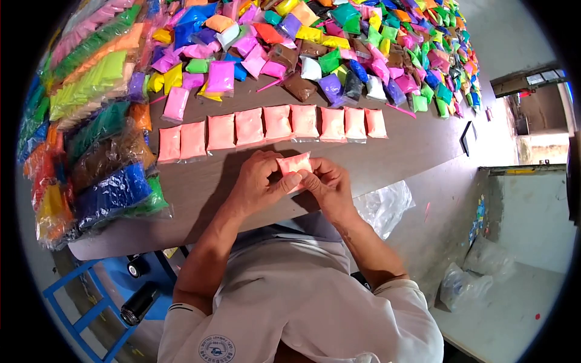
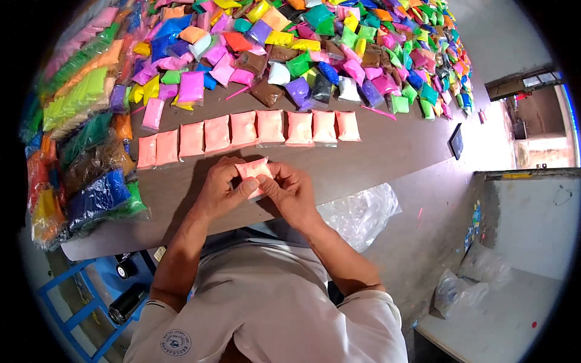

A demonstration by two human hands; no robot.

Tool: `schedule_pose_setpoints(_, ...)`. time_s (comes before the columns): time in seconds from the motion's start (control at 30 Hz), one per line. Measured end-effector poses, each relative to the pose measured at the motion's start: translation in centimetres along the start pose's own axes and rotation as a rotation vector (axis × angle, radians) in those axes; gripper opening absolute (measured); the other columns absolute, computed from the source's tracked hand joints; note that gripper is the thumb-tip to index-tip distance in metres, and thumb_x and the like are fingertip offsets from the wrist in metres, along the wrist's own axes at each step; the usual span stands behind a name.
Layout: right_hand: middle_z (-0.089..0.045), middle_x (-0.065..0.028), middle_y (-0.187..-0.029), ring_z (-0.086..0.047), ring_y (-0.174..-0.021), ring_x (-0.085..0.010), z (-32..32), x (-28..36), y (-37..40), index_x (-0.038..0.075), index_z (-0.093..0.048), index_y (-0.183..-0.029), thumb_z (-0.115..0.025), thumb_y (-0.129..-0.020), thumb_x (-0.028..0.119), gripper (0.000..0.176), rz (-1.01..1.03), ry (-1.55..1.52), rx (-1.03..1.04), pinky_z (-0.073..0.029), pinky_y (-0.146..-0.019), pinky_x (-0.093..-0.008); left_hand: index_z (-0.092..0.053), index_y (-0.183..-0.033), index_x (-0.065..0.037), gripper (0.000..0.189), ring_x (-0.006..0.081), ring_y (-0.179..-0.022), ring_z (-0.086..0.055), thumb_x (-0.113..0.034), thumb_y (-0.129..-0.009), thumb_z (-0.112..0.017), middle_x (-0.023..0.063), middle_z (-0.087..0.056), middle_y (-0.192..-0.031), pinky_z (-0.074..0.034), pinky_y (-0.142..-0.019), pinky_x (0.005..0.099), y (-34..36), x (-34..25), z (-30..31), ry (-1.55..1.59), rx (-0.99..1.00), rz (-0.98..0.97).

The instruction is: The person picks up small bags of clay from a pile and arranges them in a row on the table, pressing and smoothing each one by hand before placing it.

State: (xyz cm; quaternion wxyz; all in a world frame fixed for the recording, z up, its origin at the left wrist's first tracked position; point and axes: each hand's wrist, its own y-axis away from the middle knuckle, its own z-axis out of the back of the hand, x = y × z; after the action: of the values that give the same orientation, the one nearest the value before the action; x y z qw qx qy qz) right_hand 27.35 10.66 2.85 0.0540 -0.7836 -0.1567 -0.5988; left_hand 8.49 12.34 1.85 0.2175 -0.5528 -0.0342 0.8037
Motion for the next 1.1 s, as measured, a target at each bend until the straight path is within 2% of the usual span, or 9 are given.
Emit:
schedule_pose_setpoints(0.17, -0.067, -0.0003, -0.096, -0.057, -0.086, -0.0063, 0.0, 1.7, -0.6, -0.002, -0.066, -0.113, -0.063, -0.099, 0.021, 0.027, -0.124, 0.079, 0.029, -0.047, -0.077, -0.0227, -0.067, -0.081, -0.004, 0.037, 0.0297, -0.071, -0.059, -0.040, -0.091, -0.067, 0.0109, -0.062, -0.072, -0.044, -0.071, 0.0395, 0.0, 0.4, -0.2, -0.007, 0.026, -0.008)
schedule_pose_setpoints(0.37, -0.068, -0.0003, -0.097, -0.056, -0.084, -0.0054, -0.3, 1.7, -1.5, -0.002, -0.066, -0.112, -0.064, -0.099, 0.022, 0.027, -0.062, 0.010, 0.024, -0.047, -0.075, -0.0228, -0.066, -0.082, -0.005, 0.036, 0.0309, -0.071, -0.058, -0.038, -0.094, -0.062, 0.0109, -0.060, -0.071, -0.043, -0.071, 0.0409, 0.0, 0.5, -0.4, -0.004, -0.011, -0.042)
schedule_pose_setpoints(0.47, -0.068, -0.0008, -0.096, -0.057, -0.082, -0.0051, 0.2, 1.2, -1.5, -0.002, -0.066, -0.113, -0.064, -0.099, 0.020, 0.026, -0.061, -0.001, 0.049, -0.048, -0.073, -0.0229, -0.066, -0.083, -0.005, 0.035, 0.0311, -0.072, -0.058, -0.039, -0.094, -0.062, 0.0110, -0.060, -0.071, -0.043, -0.071, 0.0406, -0.2, 0.3, 0.0, -0.065, 0.070, -0.033)
schedule_pose_setpoints(0.57, -0.068, -0.0007, -0.094, -0.057, -0.080, -0.0052, -0.2, 0.9, -1.3, -0.002, -0.068, -0.110, -0.064, -0.098, 0.017, 0.023, -0.077, -0.107, 0.013, -0.048, -0.071, -0.0230, -0.068, -0.090, -0.006, 0.034, 0.0296, -0.074, -0.060, -0.040, -0.094, -0.062, 0.0102, -0.063, -0.073, -0.043, -0.072, 0.0398, -0.1, 0.6, 0.2, -0.123, 0.120, -0.037)
schedule_pose_setpoints(0.67, -0.067, -0.0005, -0.092, -0.056, -0.080, -0.0056, -0.6, 0.2, -1.2, -0.002, -0.069, -0.107, -0.064, -0.098, 0.016, 0.020, 0.053, 0.041, -0.075, -0.047, -0.071, -0.0226, -0.069, -0.097, -0.008, 0.033, 0.0279, -0.077, -0.061, -0.039, -0.091, -0.065, 0.0090, -0.065, -0.078, -0.043, -0.074, 0.0393, -0.3, -0.1, 0.3, -0.017, 0.074, 0.015)
schedule_pose_setpoints(0.87, -0.067, 0.0002, -0.090, -0.057, -0.082, -0.0058, -1.3, 0.0, -0.9, -0.001, -0.070, -0.105, -0.067, -0.097, 0.016, 0.019, 0.006, -0.032, -0.175, -0.047, -0.073, -0.0223, -0.069, -0.104, -0.008, 0.032, 0.0266, -0.084, -0.062, -0.034, -0.085, -0.070, 0.0079, -0.068, -0.088, -0.042, -0.078, 0.0402, -0.2, -0.3, -0.5, -0.129, 0.044, -0.063)
schedule_pose_setpoints(0.97, -0.066, 0.0009, -0.090, -0.056, -0.081, -0.0055, -1.6, 2.1, -1.9, 0.000, -0.069, -0.104, -0.069, -0.095, 0.016, 0.018, -0.130, -0.165, -0.130, -0.047, -0.072, -0.0226, -0.068, -0.102, -0.007, 0.030, 0.0272, -0.086, -0.062, -0.033, -0.086, -0.070, 0.0086, -0.068, -0.090, -0.042, -0.079, 0.0410, -0.1, -0.3, -0.3, -0.153, 0.093, -0.044)
schedule_pose_setpoints(1.07, -0.066, 0.0011, -0.090, -0.057, -0.081, -0.0054, 0.4, 1.3, -2.4, 0.000, -0.068, -0.104, -0.069, -0.095, 0.014, 0.017, -0.086, 0.017, 0.094, -0.047, -0.071, -0.0224, -0.067, -0.105, -0.005, 0.032, 0.0323, -0.101, -0.063, -0.032, -0.089, -0.067, 0.0139, -0.068, -0.106, -0.043, -0.089, 0.0423, -0.1, -0.6, -0.1, -0.130, 0.154, 0.019)
schedule_pose_setpoints(1.1, -0.066, 0.0010, -0.091, -0.057, -0.081, -0.0053, 0.4, 1.1, -2.5, 0.000, -0.068, -0.104, -0.069, -0.095, 0.013, 0.016, -0.084, 0.015, 0.073, -0.047, -0.071, -0.0222, -0.067, -0.102, -0.005, 0.030, 0.0313, -0.096, -0.062, -0.032, -0.089, -0.067, 0.0127, -0.068, -0.101, -0.043, -0.086, 0.0424, -0.1, -0.5, -0.3, -0.134, 0.121, -0.013)
